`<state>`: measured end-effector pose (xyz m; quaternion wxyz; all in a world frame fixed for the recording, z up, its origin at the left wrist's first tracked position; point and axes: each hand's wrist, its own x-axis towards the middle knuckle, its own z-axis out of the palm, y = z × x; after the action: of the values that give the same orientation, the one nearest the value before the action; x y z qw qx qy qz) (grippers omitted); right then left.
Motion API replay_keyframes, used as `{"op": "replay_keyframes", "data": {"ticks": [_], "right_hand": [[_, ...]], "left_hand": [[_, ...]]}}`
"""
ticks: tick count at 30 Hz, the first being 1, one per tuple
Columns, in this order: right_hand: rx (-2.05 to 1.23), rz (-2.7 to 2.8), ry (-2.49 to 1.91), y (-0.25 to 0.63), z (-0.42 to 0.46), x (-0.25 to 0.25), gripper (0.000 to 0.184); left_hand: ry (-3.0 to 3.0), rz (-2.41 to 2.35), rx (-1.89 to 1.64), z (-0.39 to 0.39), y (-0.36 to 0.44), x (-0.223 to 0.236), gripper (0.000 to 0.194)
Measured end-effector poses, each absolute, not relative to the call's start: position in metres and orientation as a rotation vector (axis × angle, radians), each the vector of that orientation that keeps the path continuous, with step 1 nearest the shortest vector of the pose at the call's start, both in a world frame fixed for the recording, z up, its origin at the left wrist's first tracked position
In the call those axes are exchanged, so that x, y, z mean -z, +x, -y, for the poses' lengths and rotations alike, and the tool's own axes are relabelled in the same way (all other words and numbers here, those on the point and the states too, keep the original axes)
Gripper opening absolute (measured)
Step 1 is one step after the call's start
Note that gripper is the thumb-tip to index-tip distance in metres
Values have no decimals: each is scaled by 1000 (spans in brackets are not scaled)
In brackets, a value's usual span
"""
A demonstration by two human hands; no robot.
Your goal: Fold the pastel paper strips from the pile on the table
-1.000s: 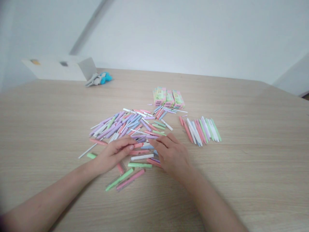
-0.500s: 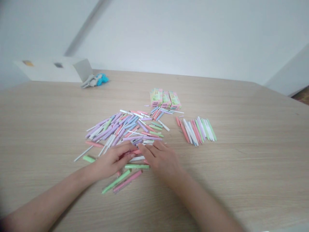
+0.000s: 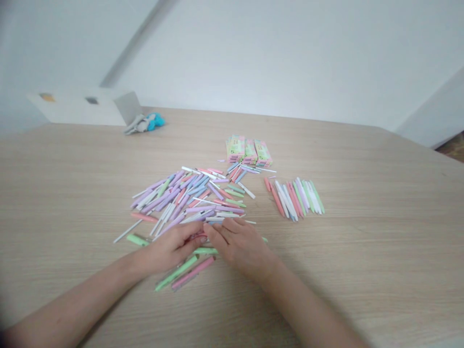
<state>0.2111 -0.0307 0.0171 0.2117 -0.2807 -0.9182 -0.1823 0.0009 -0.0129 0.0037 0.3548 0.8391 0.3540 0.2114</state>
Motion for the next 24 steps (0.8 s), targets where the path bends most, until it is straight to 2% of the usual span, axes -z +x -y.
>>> {"op": "replay_keyframes", "data": {"ticks": [13,20,24], "right_hand": [[564,2471,-789,215,31,-19,37],[290,2324,-816,216,33,-12,46],[72,1905,-946,212,37,-10,37]], "left_hand": [[1960,-757,-637,14,7,-13,27],[1920,-759,-688,14,5,-18,26],[1843,-804,-707,14,4,-24,25]]}}
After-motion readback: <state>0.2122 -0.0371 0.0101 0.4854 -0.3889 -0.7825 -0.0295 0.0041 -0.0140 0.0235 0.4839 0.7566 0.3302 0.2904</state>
